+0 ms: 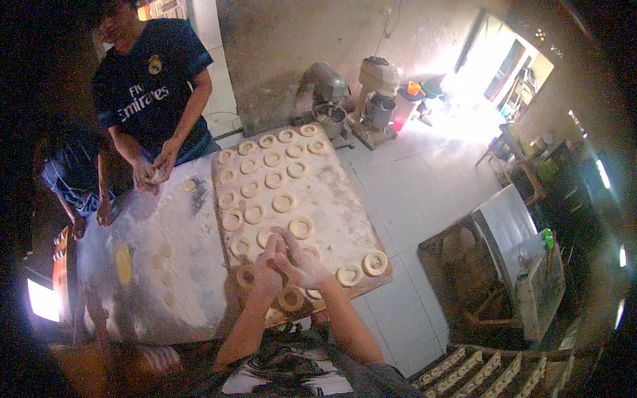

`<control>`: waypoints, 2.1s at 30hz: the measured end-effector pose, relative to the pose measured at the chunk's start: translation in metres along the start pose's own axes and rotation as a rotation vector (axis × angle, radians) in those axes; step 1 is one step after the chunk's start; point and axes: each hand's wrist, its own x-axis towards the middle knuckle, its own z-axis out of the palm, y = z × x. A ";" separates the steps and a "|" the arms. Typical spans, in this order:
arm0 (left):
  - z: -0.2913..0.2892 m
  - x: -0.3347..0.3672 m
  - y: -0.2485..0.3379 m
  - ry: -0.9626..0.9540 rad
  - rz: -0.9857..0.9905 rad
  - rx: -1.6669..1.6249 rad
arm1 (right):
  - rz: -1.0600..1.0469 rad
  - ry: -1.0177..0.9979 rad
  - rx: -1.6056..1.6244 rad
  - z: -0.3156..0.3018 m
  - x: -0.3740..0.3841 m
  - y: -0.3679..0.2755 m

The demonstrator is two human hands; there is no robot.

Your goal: The person shapes small dough pieces into ring shapes by hand and places them onto a wooden board. They repeatedly pick up dough, form it into a circle, and arrange it in rows alongside coworkers who are also shaping dough.

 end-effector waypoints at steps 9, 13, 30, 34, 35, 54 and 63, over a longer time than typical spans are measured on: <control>0.059 0.021 0.031 -0.110 0.018 -0.124 | -0.043 0.123 0.378 -0.080 -0.029 0.014; 0.084 0.025 0.037 -0.086 0.163 -0.201 | -0.333 0.201 -0.243 -0.119 -0.013 0.012; 0.079 0.056 0.019 -0.176 0.175 0.867 | 0.323 0.263 -1.139 -0.140 0.008 0.057; 0.064 0.052 0.026 -0.215 0.075 0.750 | 0.491 0.260 -1.403 -0.132 0.020 0.067; 0.070 0.048 0.013 -0.042 0.143 0.736 | 0.587 0.233 -1.427 -0.103 0.018 0.028; -0.221 -0.200 -0.234 0.296 -0.600 -0.086 | -0.662 -0.898 -1.356 0.366 0.093 0.121; -0.256 -0.184 -0.214 0.658 -0.472 -0.211 | 0.115 -0.947 -0.726 0.362 0.110 0.057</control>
